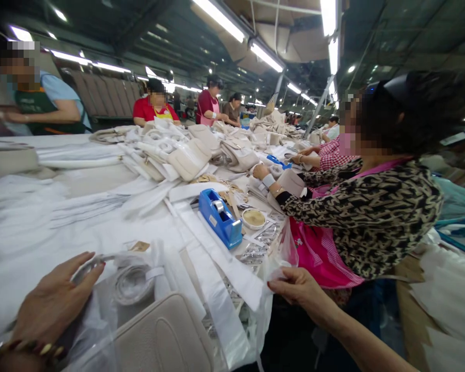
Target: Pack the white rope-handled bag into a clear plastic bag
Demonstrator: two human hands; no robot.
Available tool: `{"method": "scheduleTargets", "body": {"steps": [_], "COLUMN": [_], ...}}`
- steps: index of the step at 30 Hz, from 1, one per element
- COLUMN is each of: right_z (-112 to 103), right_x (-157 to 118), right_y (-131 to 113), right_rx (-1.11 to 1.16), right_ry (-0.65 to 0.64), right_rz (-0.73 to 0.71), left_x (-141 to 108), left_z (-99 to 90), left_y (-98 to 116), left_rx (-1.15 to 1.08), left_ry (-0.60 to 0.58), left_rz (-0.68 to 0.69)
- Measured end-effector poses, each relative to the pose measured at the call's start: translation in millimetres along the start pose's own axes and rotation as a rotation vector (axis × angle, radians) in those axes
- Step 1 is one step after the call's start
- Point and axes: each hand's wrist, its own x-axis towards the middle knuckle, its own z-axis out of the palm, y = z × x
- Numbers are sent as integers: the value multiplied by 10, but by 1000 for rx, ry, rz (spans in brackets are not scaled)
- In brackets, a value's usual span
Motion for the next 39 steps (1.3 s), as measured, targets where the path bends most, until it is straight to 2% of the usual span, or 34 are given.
{"method": "scheduleTargets", "body": {"steps": [3, 6, 8, 11, 13, 15, 17, 20, 25, 29, 31, 35, 39], "right_z": [52, 268, 536, 1089, 1492, 1857, 2135, 2365, 2440, 2338, 2229, 1996, 1947], "right_x": [-13, 15, 55, 139, 218, 326, 449, 591, 634, 631, 649, 692, 677], "right_y": [-301, -671, -928, -1274, -1420, -1455, -1386, -1199, -1036, -1069, -1110, -1192, -1184], "right_rx": [-26, 96, 267, 521, 620, 604, 508, 340, 161, 218, 356, 645, 672], "right_ry": [69, 14, -81, -247, -324, -359, -347, -316, -298, -344, -330, -213, -244], "right_rz": [-169, -251, -251, -170, -123, -131, -162, -180, -159, -133, -122, -63, -10], "left_x": [-54, -127, -157, -152, -137, -129, -125, -124, -142, -165, -177, -184, -180], "left_z": [4, -48, -83, -110, -120, -131, -142, -170, -272, -302, -267, -167, -167], "left_y": [24, 105, 145, 132, 85, 30, -15, -46, -37, -60, -61, -42, -49], "left_rx": [-75, -281, -516, -657, -724, -821, -920, -1040, -1141, -1142, -1077, -830, -601], "left_ry": [123, 203, 175, 143, 143, 142, 138, 99, 32, 58, -10, -240, -355], "left_rz": [86, 66, -55, -169, -222, -277, -317, -321, -296, -255, -169, 94, 316]}}
